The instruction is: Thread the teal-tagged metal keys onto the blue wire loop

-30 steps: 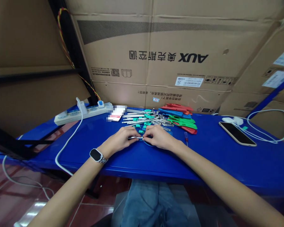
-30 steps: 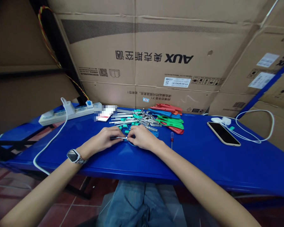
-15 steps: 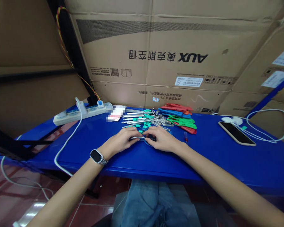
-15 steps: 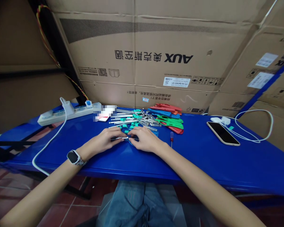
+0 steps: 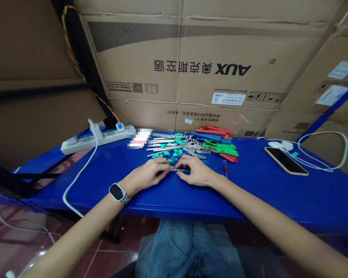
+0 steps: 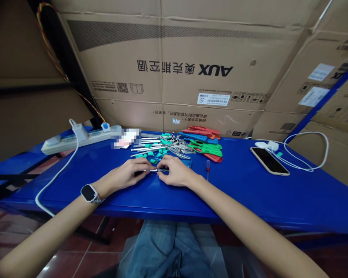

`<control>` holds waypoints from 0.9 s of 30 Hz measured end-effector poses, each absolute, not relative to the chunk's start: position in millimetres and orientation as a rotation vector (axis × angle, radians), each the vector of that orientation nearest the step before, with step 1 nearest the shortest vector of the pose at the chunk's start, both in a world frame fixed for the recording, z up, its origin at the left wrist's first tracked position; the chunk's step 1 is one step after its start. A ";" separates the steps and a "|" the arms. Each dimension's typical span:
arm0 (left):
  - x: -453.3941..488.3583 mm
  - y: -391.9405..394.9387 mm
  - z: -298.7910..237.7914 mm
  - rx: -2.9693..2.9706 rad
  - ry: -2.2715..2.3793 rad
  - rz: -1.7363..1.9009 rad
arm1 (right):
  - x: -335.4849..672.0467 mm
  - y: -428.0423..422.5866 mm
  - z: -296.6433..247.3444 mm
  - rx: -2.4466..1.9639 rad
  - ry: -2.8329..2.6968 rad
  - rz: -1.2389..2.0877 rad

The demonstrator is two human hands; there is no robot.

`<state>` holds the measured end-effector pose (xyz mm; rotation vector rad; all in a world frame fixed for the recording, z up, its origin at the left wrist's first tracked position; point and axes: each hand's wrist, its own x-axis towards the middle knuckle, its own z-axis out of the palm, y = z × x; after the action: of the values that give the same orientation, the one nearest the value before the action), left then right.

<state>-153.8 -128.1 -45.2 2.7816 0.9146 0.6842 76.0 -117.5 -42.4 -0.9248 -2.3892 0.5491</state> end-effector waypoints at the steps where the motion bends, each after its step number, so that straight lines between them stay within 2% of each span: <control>1: -154.1 -127.6 -45.8 2.781 0.903 0.691 | 76.0 -117.8 -42.6 -0.926 -2.387 0.550; 19: -149.9 -129.3 -44.3 2.823 0.913 0.653 | 73.6 -116.8 -42.5 -0.908 -2.390 0.571; 23: -148.0 -129.5 -44.3 2.824 0.920 0.641 | 76.9 -119.6 -37.0 -0.864 -2.412 0.475; 27: -148.2 -127.3 -46.0 2.828 0.939 0.637 | 91.6 -126.4 -27.4 -0.919 -2.482 0.230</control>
<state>-148.2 -127.3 -46.0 2.8284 0.9387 0.6366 91.6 -126.4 -27.4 -0.9189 -2.4822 0.2296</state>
